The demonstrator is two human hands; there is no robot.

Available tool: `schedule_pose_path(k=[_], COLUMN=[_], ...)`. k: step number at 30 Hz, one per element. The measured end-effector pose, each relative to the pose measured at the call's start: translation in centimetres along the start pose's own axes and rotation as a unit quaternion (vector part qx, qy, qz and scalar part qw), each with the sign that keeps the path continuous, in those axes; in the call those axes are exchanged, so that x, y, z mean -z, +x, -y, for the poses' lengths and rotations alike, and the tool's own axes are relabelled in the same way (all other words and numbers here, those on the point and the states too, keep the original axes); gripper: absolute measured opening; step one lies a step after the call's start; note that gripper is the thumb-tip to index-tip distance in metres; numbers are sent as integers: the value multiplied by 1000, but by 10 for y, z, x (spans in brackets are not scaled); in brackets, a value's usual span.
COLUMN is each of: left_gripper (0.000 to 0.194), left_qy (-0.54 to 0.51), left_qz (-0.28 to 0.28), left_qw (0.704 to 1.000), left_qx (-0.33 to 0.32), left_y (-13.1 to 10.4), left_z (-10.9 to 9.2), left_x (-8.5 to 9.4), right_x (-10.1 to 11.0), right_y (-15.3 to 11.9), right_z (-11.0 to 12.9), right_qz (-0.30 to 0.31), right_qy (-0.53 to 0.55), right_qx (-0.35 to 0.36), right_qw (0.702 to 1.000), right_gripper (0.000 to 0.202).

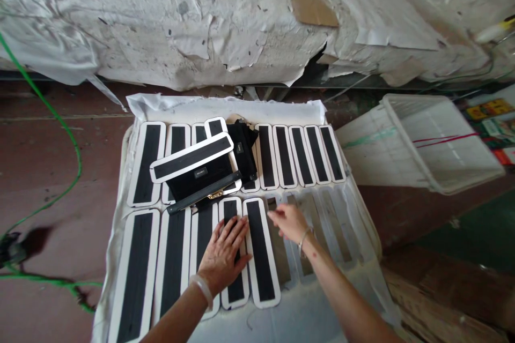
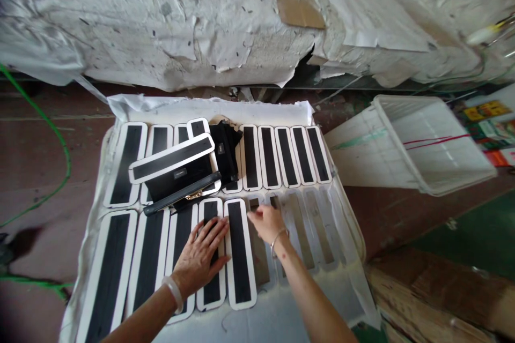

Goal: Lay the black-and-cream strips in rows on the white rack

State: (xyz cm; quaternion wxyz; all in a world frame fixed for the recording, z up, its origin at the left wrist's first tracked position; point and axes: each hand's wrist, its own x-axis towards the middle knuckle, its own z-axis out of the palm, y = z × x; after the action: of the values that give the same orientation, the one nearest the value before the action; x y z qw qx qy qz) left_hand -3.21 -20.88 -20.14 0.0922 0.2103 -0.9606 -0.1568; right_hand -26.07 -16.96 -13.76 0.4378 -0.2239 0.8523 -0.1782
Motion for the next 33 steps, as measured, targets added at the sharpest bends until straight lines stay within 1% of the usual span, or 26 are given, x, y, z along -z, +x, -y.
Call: schedule_pose_path(k=[2, 3, 5, 7, 10, 14, 18, 22, 25, 28, 31, 33], left_gripper=[69, 69, 70, 70, 69, 69, 69, 68, 69, 71, 71, 71], left_qy=[6, 7, 6, 7, 6, -1, -3, 2, 1, 1, 12, 26], left_qz=[5, 10, 18, 26, 34, 35, 45, 52, 48, 47, 54, 59], left_qw=[1000, 1000, 1000, 1000, 999, 999, 999, 999, 999, 999, 998, 998], left_qx=[0, 1, 4, 5, 8, 14, 15, 17, 18, 17, 14, 16], left_y=[1, 1, 2, 3, 4, 5, 6, 6, 5, 4, 5, 7], left_z=[-1, -1, -2, -2, -3, -4, -5, -5, -5, -4, -5, -7], left_x=[1, 2, 3, 4, 4, 4, 4, 4, 2, 1, 1, 2], right_x=[-18, -27, -42, -49, -46, -37, -36, -39, -41, -44, -42, -38], right_y=[-23, -31, -39, -40, -36, -30, -27, -26, -24, -23, -23, -24], right_z=[-32, -43, -58, -65, -68, -69, -69, -70, -70, -68, -61, -51], right_qz=[33, 38, 47, 64, 109, 149, 168, 166, 160, 148, 119, 79], right_qy=[2, 10, 39, 78, 132, 165, 173, 163, 135, 78, -16, -95], right_qx=[-26, -28, -26, -26, -31, -17, -9, -11, -16, -23, -19, 8], right_qw=[999, 999, 998, 995, 985, 975, 971, 973, 978, 986, 993, 992], right_gripper=[23, 24, 28, 30, 32, 33, 31, 32, 34, 33, 27, 31])
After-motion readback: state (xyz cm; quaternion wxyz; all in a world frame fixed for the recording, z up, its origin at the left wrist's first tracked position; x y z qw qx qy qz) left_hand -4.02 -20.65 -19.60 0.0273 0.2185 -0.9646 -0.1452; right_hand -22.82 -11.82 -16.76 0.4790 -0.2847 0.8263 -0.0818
